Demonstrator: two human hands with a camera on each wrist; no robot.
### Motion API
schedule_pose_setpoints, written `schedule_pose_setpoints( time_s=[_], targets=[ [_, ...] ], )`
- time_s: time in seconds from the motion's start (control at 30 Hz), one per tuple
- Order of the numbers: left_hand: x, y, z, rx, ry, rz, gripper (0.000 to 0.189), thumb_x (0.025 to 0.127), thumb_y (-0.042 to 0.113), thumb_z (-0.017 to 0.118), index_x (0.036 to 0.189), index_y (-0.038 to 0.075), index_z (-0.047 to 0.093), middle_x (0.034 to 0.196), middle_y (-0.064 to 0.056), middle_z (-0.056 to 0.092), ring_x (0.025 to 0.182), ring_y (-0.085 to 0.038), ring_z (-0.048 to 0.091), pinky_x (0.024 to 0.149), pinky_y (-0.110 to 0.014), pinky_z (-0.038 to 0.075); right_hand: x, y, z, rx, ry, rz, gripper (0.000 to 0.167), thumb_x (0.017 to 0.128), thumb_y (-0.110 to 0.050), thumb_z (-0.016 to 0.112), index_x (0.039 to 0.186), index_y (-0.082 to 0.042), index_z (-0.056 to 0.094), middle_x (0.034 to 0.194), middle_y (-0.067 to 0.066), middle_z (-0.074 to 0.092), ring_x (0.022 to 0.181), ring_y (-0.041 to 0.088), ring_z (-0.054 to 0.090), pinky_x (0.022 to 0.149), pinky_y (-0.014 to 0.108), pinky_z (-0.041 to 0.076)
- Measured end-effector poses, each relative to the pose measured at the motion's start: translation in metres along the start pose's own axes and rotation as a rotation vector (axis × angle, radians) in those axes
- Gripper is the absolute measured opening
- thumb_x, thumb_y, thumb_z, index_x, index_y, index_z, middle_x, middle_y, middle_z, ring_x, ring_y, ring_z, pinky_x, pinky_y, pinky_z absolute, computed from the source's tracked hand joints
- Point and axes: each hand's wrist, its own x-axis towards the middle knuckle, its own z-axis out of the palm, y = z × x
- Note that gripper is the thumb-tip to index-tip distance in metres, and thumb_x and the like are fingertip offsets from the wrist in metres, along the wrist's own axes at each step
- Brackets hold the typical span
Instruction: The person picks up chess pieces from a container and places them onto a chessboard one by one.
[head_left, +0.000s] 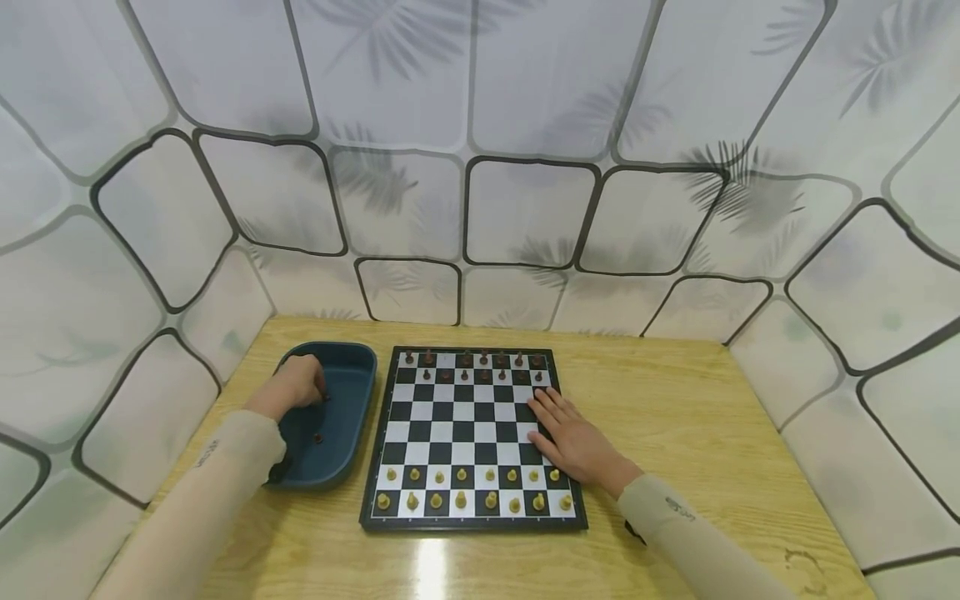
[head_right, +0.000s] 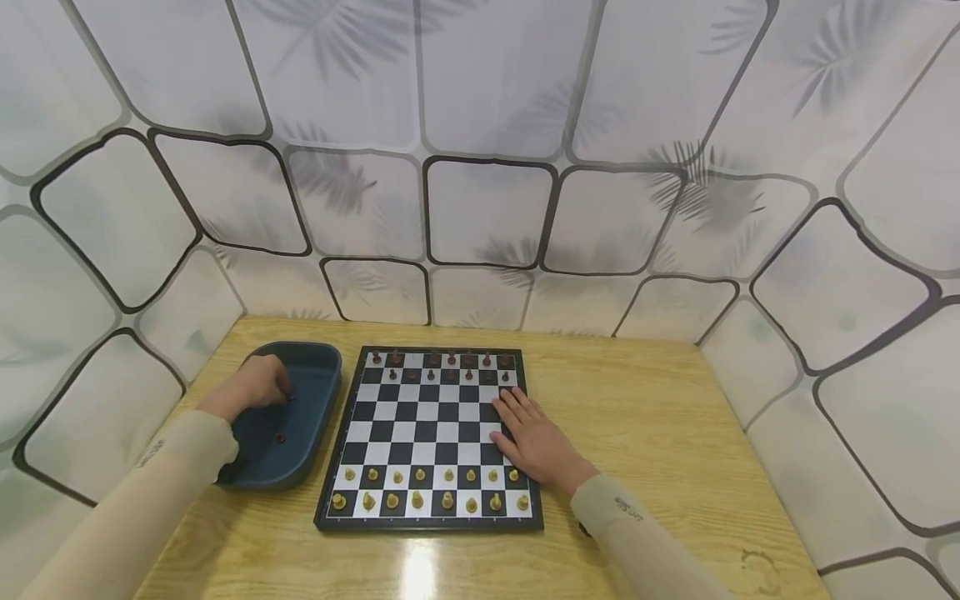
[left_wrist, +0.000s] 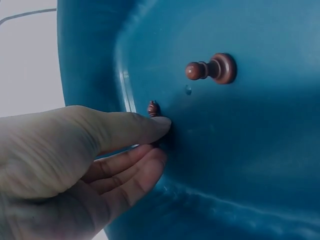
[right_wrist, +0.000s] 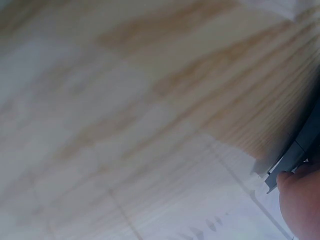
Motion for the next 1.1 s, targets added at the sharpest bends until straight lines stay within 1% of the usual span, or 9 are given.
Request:
schedule_pose_setpoints(
  time_s=[0.07, 0.2, 0.3, 0.4, 0.57, 0.7, 0.8, 0.87, 1.1],
  targets=[
    [0.001, -0.001, 0.001, 0.003, 0.004, 0.004, 0.004, 0.083, -0.002, 0.076, 0.087, -0.004, 0.077, 0.089, -0.019, 0.076, 0.08, -0.029, 0.071, 0.075, -0.045, 0.062, 0.0, 0.0, 0.0, -0.009, -0.004, 0.005, 0.069, 0.112, -0.05, 0.04, 0.166, -0.008, 0.032, 0.174, 0.014, 0.027, 0.164, 0.034, 0.018, 0.131, 0.051, 0.024],
    [0.002, -0.004, 0.002, -0.005, 0.025, 0.04, 0.007, 0.085, 0.0, 0.074, 0.087, -0.005, 0.079, 0.087, -0.018, 0.077, 0.079, -0.029, 0.073, 0.074, -0.045, 0.062, 0.0, -0.001, -0.001, -0.006, 0.005, -0.005, 0.069, 0.112, -0.049, 0.042, 0.165, -0.006, 0.033, 0.173, 0.015, 0.029, 0.163, 0.035, 0.019, 0.13, 0.052, 0.025],
    [0.003, -0.004, 0.003, -0.033, 0.035, 0.068, 0.013, 0.089, 0.003, 0.072, 0.094, -0.007, 0.08, 0.093, -0.022, 0.078, 0.083, -0.033, 0.075, 0.075, -0.047, 0.063, 0.0, -0.001, -0.002, -0.004, 0.013, -0.013, 0.068, 0.112, -0.048, 0.043, 0.164, -0.005, 0.035, 0.172, 0.016, 0.03, 0.163, 0.036, 0.021, 0.13, 0.052, 0.026],
    [0.004, -0.002, 0.004, -0.069, 0.054, 0.083, 0.019, 0.093, 0.004, 0.069, 0.103, -0.008, 0.079, 0.101, -0.025, 0.078, 0.089, -0.037, 0.075, 0.078, -0.049, 0.062, 0.0, -0.001, -0.002, -0.004, 0.022, -0.016, 0.068, 0.112, -0.047, 0.043, 0.164, -0.004, 0.035, 0.172, 0.017, 0.031, 0.163, 0.036, 0.022, 0.13, 0.052, 0.026],
    [0.008, 0.004, 0.005, -0.121, 0.137, 0.112, 0.02, 0.097, 0.006, 0.067, 0.109, -0.006, 0.078, 0.108, -0.025, 0.077, 0.095, -0.039, 0.074, 0.083, -0.052, 0.061, 0.0, -0.001, -0.001, -0.008, 0.022, -0.016, 0.068, 0.112, -0.047, 0.043, 0.164, -0.004, 0.035, 0.172, 0.017, 0.031, 0.163, 0.037, 0.021, 0.13, 0.053, 0.026],
    [0.011, 0.01, 0.005, -0.161, 0.21, 0.147, 0.02, 0.099, 0.008, 0.068, 0.11, -0.005, 0.078, 0.109, -0.024, 0.077, 0.097, -0.039, 0.074, 0.085, -0.053, 0.06, 0.0, -0.001, 0.0, -0.006, 0.016, -0.013, 0.068, 0.112, -0.048, 0.043, 0.164, -0.004, 0.035, 0.172, 0.017, 0.031, 0.163, 0.037, 0.021, 0.13, 0.053, 0.026],
    [0.013, 0.016, 0.005, -0.196, 0.252, 0.161, 0.021, 0.099, 0.01, 0.069, 0.111, -0.004, 0.077, 0.108, -0.023, 0.077, 0.098, -0.039, 0.073, 0.085, -0.053, 0.06, 0.0, -0.001, 0.0, 0.004, 0.015, -0.012, 0.068, 0.112, -0.047, 0.043, 0.164, -0.004, 0.035, 0.172, 0.018, 0.03, 0.163, 0.037, 0.021, 0.13, 0.053, 0.026],
    [0.014, 0.019, 0.004, -0.21, 0.276, 0.165, 0.021, 0.1, 0.012, 0.069, 0.112, -0.003, 0.078, 0.108, -0.022, 0.078, 0.1, -0.039, 0.073, 0.086, -0.053, 0.059, 0.0, -0.001, 0.0, 0.01, 0.015, -0.012, 0.068, 0.112, -0.047, 0.044, 0.164, -0.004, 0.034, 0.172, 0.018, 0.03, 0.163, 0.037, 0.02, 0.13, 0.053, 0.026],
    [0.014, 0.03, 0.002, -0.237, 0.322, 0.163, 0.027, 0.103, 0.018, 0.068, 0.119, -0.002, 0.077, 0.113, -0.021, 0.078, 0.105, -0.039, 0.073, 0.09, -0.054, 0.058, 0.0, 0.0, 0.002, 0.003, 0.037, -0.022, 0.067, 0.112, -0.046, 0.044, 0.164, -0.004, 0.035, 0.172, 0.018, 0.031, 0.163, 0.037, 0.021, 0.13, 0.053, 0.026]
  ],
)
